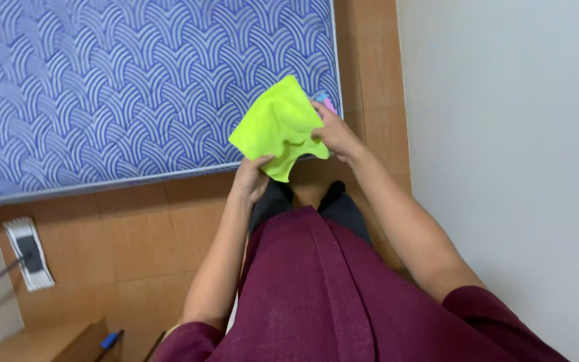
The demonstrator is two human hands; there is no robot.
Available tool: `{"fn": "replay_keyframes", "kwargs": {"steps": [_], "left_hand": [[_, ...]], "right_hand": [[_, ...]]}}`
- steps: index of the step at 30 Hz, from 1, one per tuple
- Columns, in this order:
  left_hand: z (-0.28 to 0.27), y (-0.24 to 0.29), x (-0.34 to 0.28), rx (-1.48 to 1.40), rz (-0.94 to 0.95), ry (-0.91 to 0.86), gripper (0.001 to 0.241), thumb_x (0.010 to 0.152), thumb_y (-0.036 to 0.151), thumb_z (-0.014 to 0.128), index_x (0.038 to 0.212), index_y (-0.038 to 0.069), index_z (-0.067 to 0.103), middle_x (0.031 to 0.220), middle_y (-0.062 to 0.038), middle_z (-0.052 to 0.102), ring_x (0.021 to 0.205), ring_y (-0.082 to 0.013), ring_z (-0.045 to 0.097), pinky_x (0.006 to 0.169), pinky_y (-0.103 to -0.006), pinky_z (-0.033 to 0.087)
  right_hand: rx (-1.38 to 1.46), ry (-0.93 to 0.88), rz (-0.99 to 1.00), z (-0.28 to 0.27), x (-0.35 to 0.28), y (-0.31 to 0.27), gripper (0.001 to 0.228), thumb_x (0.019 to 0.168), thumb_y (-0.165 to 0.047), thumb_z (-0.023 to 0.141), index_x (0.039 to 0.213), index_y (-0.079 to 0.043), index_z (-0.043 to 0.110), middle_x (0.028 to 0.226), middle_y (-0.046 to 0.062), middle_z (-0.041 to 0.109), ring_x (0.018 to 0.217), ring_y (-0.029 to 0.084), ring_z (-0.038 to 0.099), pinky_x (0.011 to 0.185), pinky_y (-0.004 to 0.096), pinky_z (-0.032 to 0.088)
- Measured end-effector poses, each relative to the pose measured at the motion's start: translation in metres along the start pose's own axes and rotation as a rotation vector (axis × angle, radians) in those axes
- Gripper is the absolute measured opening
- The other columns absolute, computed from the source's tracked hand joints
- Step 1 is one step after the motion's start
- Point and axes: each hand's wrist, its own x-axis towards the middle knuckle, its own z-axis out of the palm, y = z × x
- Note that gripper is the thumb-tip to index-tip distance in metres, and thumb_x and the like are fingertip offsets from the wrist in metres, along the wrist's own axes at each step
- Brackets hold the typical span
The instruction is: The person sprays a wall with a pink spray bottle and wipes it with a yellow cloth. They clean the wall near a bed, an electrical outlet, and an air conditioner unit, occasionally folding the cloth.
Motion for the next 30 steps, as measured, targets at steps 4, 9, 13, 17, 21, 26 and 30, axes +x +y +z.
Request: {"fn": "replay_keyframes", "kwargs": {"steps": [4,9,13,17,21,26,30], "left_hand": [[0.021,0.007,-0.029,-0.446,-0.092,-0.123,0.051,0.093,0.014,0.066,0.140,0.000,0.053,0.135,-0.014,0.063,0.124,-0.0312,0.061,0.108,-0.0480,0.051],[0.006,-0.042,-0.022,-0.251,-0.072,0.222,0.050,0.098,0.028,0.063,0.141,0.004,0.054,0.136,-0.011,0.063,0.123,-0.0273,0.062,0.105,-0.0451,0.050],[0.030,-0.049,-0.018,-0.135,0.272,0.238,0.048,0.099,0.018,0.066,0.144,0.006,0.052,0.140,-0.008,0.061,0.127,-0.0217,0.059,0.108,-0.0396,0.049],[0.007,-0.038,-0.012,-0.167,0.301,0.169,0.051,0.095,0.008,0.072,0.142,0.002,0.053,0.136,-0.012,0.061,0.124,-0.0258,0.061,0.106,-0.0426,0.051],[0.006,0.003,-0.038,-0.151,0.180,0.104,0.049,0.099,0.018,0.065,0.143,0.001,0.053,0.138,-0.013,0.062,0.125,-0.0256,0.062,0.106,-0.0417,0.050],[-0.001,0.033,-0.031,0.022,0.175,0.170,0.054,0.104,0.027,0.059,0.150,0.001,0.047,0.146,-0.014,0.057,0.132,-0.0268,0.057,0.109,-0.0426,0.048],[0.025,0.058,-0.023,0.208,0.447,0.160,0.070,0.107,0.038,0.052,0.164,0.010,0.023,0.166,-0.013,0.033,0.149,-0.0255,0.038,0.121,-0.0377,0.035]], "right_hand": [[0.032,-0.270,0.314,-0.031,0.020,0.012,0.046,0.089,0.002,0.060,0.135,0.005,0.060,0.119,0.016,0.066,0.106,0.026,0.066,0.089,0.040,0.057],[0.034,-0.308,0.573,-0.011,0.012,-0.003,0.038,0.097,-0.012,0.059,0.134,-0.003,0.060,0.119,0.011,0.072,0.103,0.020,0.073,0.087,0.036,0.060],[-0.268,-0.140,0.028,0.013,0.012,-0.001,0.036,0.102,-0.015,0.060,0.135,-0.003,0.065,0.116,0.011,0.074,0.098,0.016,0.069,0.084,0.030,0.057],[-0.365,-0.199,-0.311,0.036,0.009,-0.027,0.040,0.102,-0.011,0.061,0.141,-0.001,0.061,0.129,0.009,0.073,0.115,0.015,0.066,0.097,0.028,0.051],[-0.162,-0.303,0.093,0.036,0.017,-0.047,0.036,0.103,-0.019,0.062,0.135,-0.003,0.061,0.118,0.007,0.072,0.103,0.015,0.068,0.088,0.030,0.056],[0.078,-0.288,0.265,0.037,0.037,-0.024,0.039,0.101,-0.020,0.061,0.138,-0.006,0.060,0.121,0.005,0.072,0.105,0.015,0.070,0.091,0.031,0.058],[-0.054,-0.135,-0.097,0.067,0.030,-0.022,0.041,0.108,-0.018,0.060,0.145,-0.002,0.058,0.129,0.009,0.069,0.115,0.018,0.065,0.102,0.035,0.052]]}}
